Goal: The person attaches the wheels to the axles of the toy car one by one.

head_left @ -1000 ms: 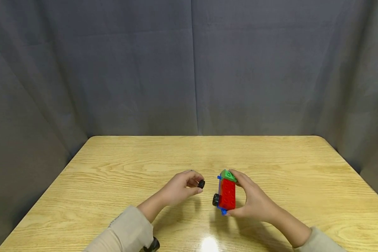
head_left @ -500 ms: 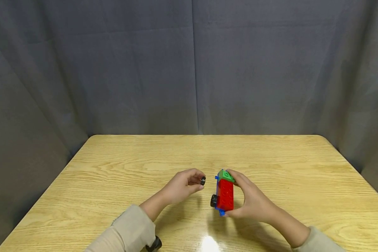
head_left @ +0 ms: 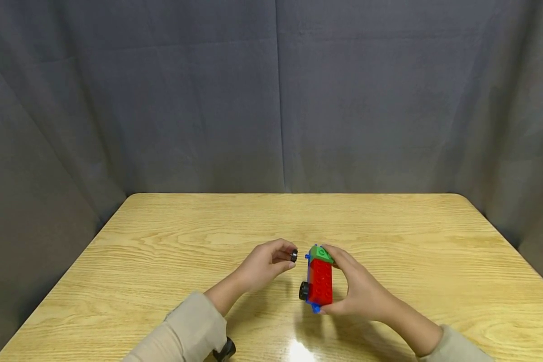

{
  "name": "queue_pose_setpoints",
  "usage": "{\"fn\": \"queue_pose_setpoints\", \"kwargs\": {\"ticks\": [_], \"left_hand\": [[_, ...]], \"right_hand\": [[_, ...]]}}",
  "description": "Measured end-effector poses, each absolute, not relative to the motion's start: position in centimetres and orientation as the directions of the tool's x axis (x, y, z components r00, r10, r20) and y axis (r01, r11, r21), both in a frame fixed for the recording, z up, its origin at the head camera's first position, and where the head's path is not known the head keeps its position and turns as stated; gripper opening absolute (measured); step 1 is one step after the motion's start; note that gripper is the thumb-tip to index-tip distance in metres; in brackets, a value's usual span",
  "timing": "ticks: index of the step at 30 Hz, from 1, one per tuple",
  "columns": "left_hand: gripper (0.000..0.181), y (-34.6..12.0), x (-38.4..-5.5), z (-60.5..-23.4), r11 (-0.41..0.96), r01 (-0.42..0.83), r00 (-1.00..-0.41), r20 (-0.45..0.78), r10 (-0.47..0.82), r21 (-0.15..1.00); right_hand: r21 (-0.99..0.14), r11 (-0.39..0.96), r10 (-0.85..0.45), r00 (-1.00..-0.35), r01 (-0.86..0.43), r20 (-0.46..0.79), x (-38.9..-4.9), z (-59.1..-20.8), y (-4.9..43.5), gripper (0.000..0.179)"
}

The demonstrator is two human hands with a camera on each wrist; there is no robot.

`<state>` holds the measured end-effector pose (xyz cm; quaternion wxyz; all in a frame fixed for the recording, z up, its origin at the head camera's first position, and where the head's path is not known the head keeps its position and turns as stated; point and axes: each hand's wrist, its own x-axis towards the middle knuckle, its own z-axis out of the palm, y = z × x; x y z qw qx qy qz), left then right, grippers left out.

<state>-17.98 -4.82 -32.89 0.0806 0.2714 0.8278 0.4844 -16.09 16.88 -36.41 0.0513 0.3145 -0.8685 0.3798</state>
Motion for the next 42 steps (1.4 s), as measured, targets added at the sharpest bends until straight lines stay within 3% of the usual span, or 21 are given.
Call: {"fn": "queue_pose_setpoints", "kwargs": {"ticks": [16, 32, 42], "left_hand": [[0.025, -4.4, -20.5, -36.3, 0.335, 0.367, -0.835, 0.148, 0.531, 0.868], [0.026, -4.1, -20.3, -36.3, 0.326, 0.358, -0.836, 0.144, 0.530, 0.875], [0.024, -4.2, -20.2, -36.5, 0.342, 0.357, -0.839, 0.137, 0.526, 0.869]], "right_hand": [[-0.627, 0.497, -0.529, -0.782, -0.599, 0.328, -16.1, -36.3, 16.7, 0.098], [-0.656, 0.507, -0.509, -0.808, -0.559, 0.295, -16.1, -36.8, 16.5, 0.100], [-0.634, 0.499, -0.535, -0.786, -0.591, 0.311, -16.0, -36.8, 16.4, 0.098]]}}
